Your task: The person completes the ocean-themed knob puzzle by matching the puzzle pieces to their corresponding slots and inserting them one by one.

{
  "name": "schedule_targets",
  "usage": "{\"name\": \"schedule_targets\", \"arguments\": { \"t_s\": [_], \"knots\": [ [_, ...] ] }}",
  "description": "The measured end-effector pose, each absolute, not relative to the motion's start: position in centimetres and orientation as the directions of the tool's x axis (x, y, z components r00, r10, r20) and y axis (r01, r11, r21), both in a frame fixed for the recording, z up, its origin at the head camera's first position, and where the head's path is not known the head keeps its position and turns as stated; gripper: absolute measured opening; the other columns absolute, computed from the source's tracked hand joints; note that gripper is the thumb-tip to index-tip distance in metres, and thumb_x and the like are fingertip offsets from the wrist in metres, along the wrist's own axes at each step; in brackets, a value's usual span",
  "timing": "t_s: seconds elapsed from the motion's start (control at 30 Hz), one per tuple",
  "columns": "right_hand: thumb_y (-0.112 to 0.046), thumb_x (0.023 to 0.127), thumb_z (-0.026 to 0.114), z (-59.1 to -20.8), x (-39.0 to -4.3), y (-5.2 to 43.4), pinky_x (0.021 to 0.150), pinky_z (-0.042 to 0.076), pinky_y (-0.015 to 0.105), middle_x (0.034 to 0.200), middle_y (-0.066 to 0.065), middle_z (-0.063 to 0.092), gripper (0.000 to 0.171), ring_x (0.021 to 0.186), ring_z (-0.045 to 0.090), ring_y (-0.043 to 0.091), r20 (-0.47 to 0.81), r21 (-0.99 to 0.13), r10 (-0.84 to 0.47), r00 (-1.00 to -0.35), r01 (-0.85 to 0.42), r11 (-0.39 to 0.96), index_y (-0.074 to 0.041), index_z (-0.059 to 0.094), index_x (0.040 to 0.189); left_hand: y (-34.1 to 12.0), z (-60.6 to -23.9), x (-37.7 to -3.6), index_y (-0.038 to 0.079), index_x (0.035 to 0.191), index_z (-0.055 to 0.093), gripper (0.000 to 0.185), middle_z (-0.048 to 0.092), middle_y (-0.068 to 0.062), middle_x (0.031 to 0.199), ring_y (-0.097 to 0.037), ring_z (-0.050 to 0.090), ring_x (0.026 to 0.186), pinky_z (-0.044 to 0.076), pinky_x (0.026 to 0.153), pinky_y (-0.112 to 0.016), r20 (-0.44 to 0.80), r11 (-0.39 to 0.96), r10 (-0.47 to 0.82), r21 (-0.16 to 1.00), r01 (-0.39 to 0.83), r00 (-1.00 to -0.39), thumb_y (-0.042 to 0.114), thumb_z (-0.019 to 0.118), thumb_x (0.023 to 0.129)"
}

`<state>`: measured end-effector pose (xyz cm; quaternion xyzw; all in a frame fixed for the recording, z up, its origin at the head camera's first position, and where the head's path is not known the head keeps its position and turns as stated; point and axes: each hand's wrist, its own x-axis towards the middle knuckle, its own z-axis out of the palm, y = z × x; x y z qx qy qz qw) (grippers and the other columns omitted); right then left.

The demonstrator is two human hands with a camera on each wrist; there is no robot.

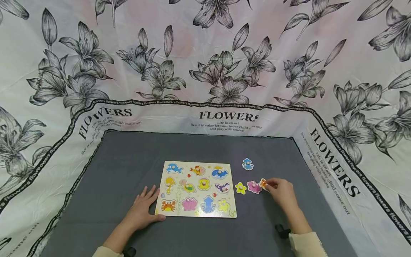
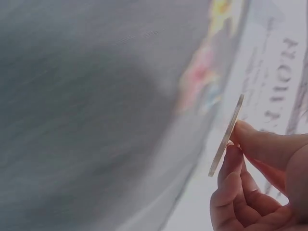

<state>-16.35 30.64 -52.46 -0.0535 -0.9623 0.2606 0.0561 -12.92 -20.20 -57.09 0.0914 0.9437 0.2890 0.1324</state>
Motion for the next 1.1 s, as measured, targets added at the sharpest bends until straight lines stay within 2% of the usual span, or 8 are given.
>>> {"name": "schedule_targets", "arguments": {
  "t_s": [0.3, 0.53, 0.67, 0.83, 0.9, 1.1],
  "knots": [
    [-0.011, 0.088, 0.079, -49.6, -17.4, 21.2, 0.056, 0.051, 0.025, 0.088, 0.004, 0.076, 0.009, 0.070, 0.064, 0.011, 0.051, -0.625, -0.025, -0.998, -0.052, 0.779, -0.007, 0.080, 0.096, -20.2, -57.5, -12.8, 0.009, 0.157, 0.036, 0.113, 0.027, -0.017, 0.165, -0.047, 0.009, 0.154, 0.014, 0.119, -0.070, -0.208, 0.832, 0.250, 0.546, 0.100, -0.946, 0.062, 0.084, 0.069],
    [-0.013, 0.087, 0.080, -48.9, -17.7, 13.4, 0.058, 0.052, 0.022, 0.085, -0.003, 0.074, 0.006, 0.071, 0.063, 0.007, 0.059, -0.667, -0.266, -0.962, -0.236, 0.706, -0.012, 0.081, 0.093, -20.3, -57.3, -12.8, 0.009, 0.157, 0.035, 0.113, 0.025, -0.018, 0.166, -0.048, 0.009, 0.153, 0.013, 0.119, -0.070, -0.204, 0.820, 0.256, 0.564, 0.101, -0.945, 0.059, 0.085, 0.069],
    [-0.017, 0.090, 0.077, -49.1, -17.7, 9.2, 0.063, 0.052, 0.021, 0.085, -0.004, 0.075, 0.008, 0.074, 0.063, 0.005, 0.047, -0.656, -0.395, -0.917, -0.327, 0.680, -0.013, 0.081, 0.095, -20.5, -57.2, -12.9, 0.008, 0.157, 0.036, 0.112, 0.026, -0.019, 0.165, -0.049, 0.010, 0.153, 0.014, 0.118, -0.070, -0.189, 0.822, 0.261, 0.558, 0.115, -0.947, 0.059, 0.085, 0.070],
    [-0.020, 0.090, 0.078, -50.6, -17.2, 4.8, 0.066, 0.051, 0.016, 0.083, -0.009, 0.074, 0.007, 0.070, 0.058, -0.001, -0.021, -0.624, -0.459, -0.888, -0.347, 0.700, -0.015, 0.081, 0.094, -20.5, -57.3, -12.9, 0.007, 0.156, 0.038, 0.111, 0.028, -0.021, 0.164, -0.050, 0.012, 0.152, 0.014, 0.118, -0.071, -0.168, 0.819, 0.267, 0.558, 0.132, -0.949, 0.060, 0.084, 0.070],
    [-0.019, 0.090, 0.078, -51.2, -17.0, 3.4, 0.063, 0.051, 0.016, 0.083, -0.008, 0.074, 0.007, 0.066, 0.057, -0.001, -0.053, -0.614, -0.485, -0.873, -0.354, 0.706, -0.014, 0.081, 0.094, -20.5, -57.3, -13.0, 0.006, 0.155, 0.039, 0.111, 0.029, -0.022, 0.163, -0.051, 0.013, 0.152, 0.016, 0.117, -0.072, -0.155, 0.818, 0.274, 0.557, 0.144, -0.949, 0.060, 0.084, 0.070],
    [-0.018, 0.088, 0.079, -53.2, -16.6, 0.4, 0.061, 0.046, 0.015, 0.078, -0.008, 0.072, 0.006, 0.064, 0.053, -0.001, -0.070, -0.484, -0.556, -0.828, -0.459, 0.745, -0.014, 0.081, 0.091, -20.5, -57.2, -12.9, 0.007, 0.155, 0.039, 0.110, 0.029, -0.021, 0.163, -0.050, 0.013, 0.152, 0.017, 0.117, -0.072, -0.151, 0.819, 0.278, 0.553, 0.152, -0.949, 0.060, 0.084, 0.070]
  ]
}}
